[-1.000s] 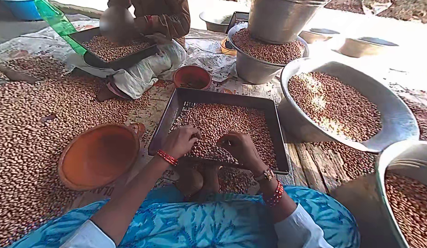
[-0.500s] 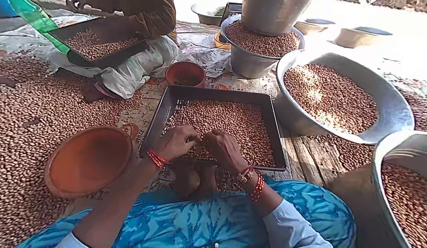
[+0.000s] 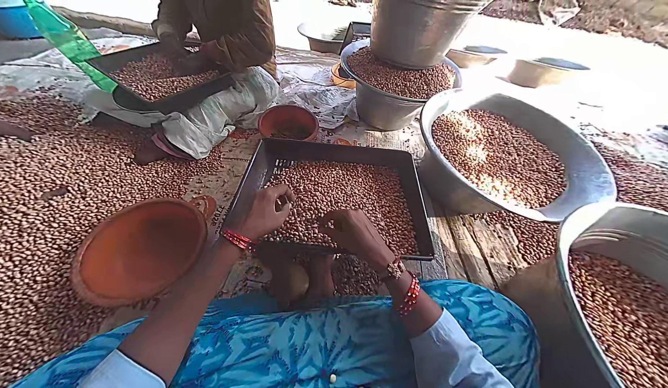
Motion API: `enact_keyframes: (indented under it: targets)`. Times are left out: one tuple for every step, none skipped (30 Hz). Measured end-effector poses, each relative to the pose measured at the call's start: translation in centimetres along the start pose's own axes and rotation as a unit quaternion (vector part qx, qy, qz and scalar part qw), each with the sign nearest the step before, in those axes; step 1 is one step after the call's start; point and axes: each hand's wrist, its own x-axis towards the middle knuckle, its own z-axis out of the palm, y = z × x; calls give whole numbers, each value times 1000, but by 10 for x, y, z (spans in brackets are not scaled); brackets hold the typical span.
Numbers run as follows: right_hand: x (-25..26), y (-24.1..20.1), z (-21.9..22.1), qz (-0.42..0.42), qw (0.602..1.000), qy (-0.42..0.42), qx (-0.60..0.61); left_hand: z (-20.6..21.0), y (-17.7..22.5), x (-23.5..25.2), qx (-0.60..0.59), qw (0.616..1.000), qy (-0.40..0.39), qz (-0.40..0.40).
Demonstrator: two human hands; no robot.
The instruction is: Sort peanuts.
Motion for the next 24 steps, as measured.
enact_keyframes:
  targets:
    - [1, -2, 7, -9, 1000, -8, -18, -3, 0, -1, 15, 1000, 10, 3]
    - [2, -2, 12, -15, 999, -14, -33, -4, 1, -1, 32, 999, 8, 13]
    - [4, -3, 15, -14, 999, -27, -44, -3, 1, -2, 43, 999, -13, 21]
    - [6, -3, 17, -8, 998, -42, -49, -1, 2, -2, 45, 998, -45, 28]
    - [8, -3, 17, -3, 997, -53, -53, 3, 4, -2, 50, 995, -80, 33]
    - [9, -3, 17, 0, 997, -60, -56, 8, 6, -2, 58, 992, -105, 39]
    - [10, -3, 17, 4, 996, -63, -59, 13, 8, -2, 75, 989, -123, 41]
    - [10, -4, 17, 6, 996, -64, -61, 18, 12, -3, 94, 985, -137, 35]
    - [9, -3, 18, 5, 996, -64, -60, 22, 14, -2, 109, 983, -146, 25]
    - [9, -2, 19, 1, 996, -62, -57, 25, 16, -2, 119, 981, -151, 17]
    - [10, -2, 19, -3, 997, -61, -57, 26, 17, -1, 122, 981, -151, 13]
    - [10, -1, 19, -3, 997, -62, -55, 25, 16, 0, 119, 981, -149, 13]
    - [10, -1, 19, 1, 996, -65, -54, 24, 14, 1, 109, 983, -148, 15]
    - [10, -1, 18, 6, 996, -66, -52, 19, 11, 2, 87, 985, -150, 19]
    - [10, -1, 17, 8, 996, -66, -52, 10, 6, 2, 47, 987, -154, 28]
    - [8, -2, 15, 6, 997, -66, -49, -1, 2, 2, -12, 985, -167, 45]
    - [5, -4, 11, -8, 997, -64, -35, -14, -3, 0, -89, 975, -195, 63]
    - [0, -7, 5, -38, 997, -61, -3, -27, -6, -3, -180, 954, -227, 77]
    - [-5, -12, -4, -77, 993, -68, 50, -37, -9, -6, -270, 926, -250, 81]
    - [-10, -16, -13, -120, 983, -82, 116, -44, -9, -8, -331, 906, -254, 73]
    - [-15, -17, -23, -152, 969, -95, 169, -48, -9, -10, -349, 906, -234, 47]
    - [-19, -15, -34, -157, 965, -99, 187, -52, -8, -11, -307, 928, -209, 8]
    - [-23, -11, -46, -124, 975, -91, 161, -54, -7, -9, -207, 958, -195, -34]
    - [-28, -4, -57, -59, 990, -75, 100, -54, -6, -7, -75, 973, -206, -74]
